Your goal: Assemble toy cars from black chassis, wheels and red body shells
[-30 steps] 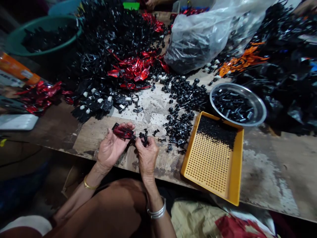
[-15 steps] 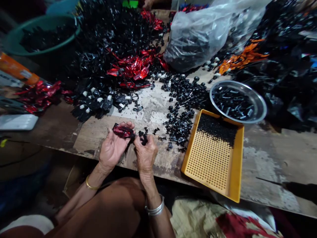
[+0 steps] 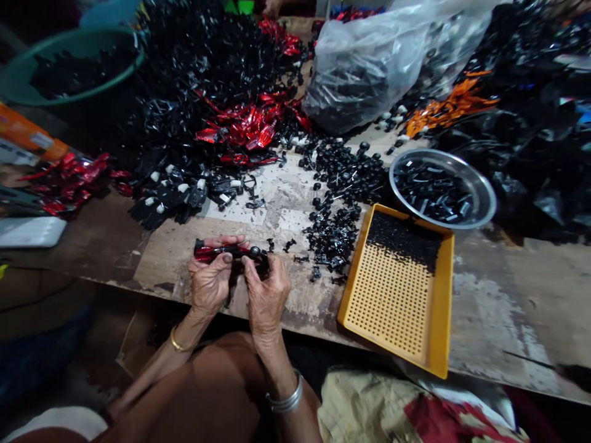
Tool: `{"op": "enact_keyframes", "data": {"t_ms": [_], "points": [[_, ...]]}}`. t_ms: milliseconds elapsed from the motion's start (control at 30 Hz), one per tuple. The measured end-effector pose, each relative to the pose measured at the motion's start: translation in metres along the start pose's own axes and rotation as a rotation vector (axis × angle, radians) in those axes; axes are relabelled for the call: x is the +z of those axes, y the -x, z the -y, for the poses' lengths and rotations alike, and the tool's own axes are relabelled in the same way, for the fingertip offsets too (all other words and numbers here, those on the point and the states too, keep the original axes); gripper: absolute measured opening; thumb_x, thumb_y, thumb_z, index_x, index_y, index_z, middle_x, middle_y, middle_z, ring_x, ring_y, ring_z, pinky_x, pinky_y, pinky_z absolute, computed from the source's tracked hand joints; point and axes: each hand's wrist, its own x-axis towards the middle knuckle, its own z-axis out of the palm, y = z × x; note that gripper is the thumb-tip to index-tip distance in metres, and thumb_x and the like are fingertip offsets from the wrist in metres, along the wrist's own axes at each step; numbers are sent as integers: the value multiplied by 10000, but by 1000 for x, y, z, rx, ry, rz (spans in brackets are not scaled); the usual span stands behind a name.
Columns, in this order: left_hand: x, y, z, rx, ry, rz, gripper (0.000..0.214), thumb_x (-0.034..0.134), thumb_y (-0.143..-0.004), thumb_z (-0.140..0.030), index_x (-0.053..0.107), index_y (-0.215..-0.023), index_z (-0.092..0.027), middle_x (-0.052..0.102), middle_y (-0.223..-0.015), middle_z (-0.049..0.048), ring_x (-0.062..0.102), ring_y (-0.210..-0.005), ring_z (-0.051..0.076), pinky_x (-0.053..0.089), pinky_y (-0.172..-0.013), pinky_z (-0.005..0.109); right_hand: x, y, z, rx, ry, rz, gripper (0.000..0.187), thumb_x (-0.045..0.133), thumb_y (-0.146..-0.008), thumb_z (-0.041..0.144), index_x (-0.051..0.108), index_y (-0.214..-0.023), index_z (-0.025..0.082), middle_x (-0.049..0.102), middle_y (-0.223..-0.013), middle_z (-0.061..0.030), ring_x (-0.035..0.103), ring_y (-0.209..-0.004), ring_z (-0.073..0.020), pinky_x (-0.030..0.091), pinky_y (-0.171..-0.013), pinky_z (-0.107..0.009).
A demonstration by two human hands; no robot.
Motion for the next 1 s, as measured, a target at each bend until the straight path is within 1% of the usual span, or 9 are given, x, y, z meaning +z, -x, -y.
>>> {"op": "enact_keyframes", "data": {"t_ms": [100,200,300,367,567,700,800,900,1000], "points": [[0,2,-1,45,3,1,280,849,-559,-164,625,-725,-186,733,-790,17,713,-793,216,590,-774,381,0,1,4,-74,46,-58,263,626,-828,439,581,-797,182,612,-683,5,547,-587,-113,439,-560,-230],[0,2,-2,70,17,-24,296,864,-533,-167,629,-712,-192,716,-781,-11,711,-808,206,595,-775,360,2,1,8,-143,84,-120,263,638,-823,437,582,-820,180,626,-687,1,572,-575,-113,461,-547,-226],[1,1,-3,79,7,-57,318,879,-507,-184,628,-702,-188,696,-765,-22,705,-809,197,599,-767,344,5,0,10,-127,14,-172,305,668,-800,434,551,-929,183,649,-764,-10,607,-596,-111,495,-534,-211],[1,0,-4,67,-2,-54,333,888,-490,-203,622,-689,-184,689,-753,-21,699,-783,192,601,-760,350,5,-1,11,-118,-36,-172,345,678,-794,428,529,-990,187,658,-816,-16,618,-607,-106,512,-531,-203],[-1,-2,-7,42,39,-14,345,893,-486,-216,621,-698,-205,656,-699,-41,668,-743,156,596,-781,353,-6,-6,11,-222,54,-38,230,673,-812,348,588,-949,184,678,-831,-33,630,-680,-130,526,-624,-239],[-5,-3,-8,-5,46,15,357,893,-504,-266,626,-736,-220,638,-681,-45,653,-705,142,583,-814,365,-11,-10,12,-240,5,82,124,630,-840,310,611,-867,191,658,-780,-23,617,-707,-141,506,-649,-248],[-6,-2,-9,-53,45,81,321,874,-550,-295,640,-757,-221,657,-698,-38,654,-725,143,562,-866,379,-12,-11,12,-251,-44,119,113,609,-849,299,613,-819,190,636,-737,-8,594,-681,-133,484,-635,-240],[-5,-1,-10,-76,40,118,292,853,-590,-308,644,-771,-214,668,-714,-27,659,-748,147,551,-886,385,-15,-9,10,-222,-82,122,130,607,-851,312,619,-806,190,622,-708,4,573,-650,-126,464,-615,-235],[-5,0,-10,-98,27,130,275,844,-604,-293,636,-764,-212,668,-719,-23,671,-754,159,555,-873,394,-17,-5,7,-136,-107,149,162,620,-840,352,631,-796,197,619,-694,12,571,-634,-127,455,-603,-237]]}}
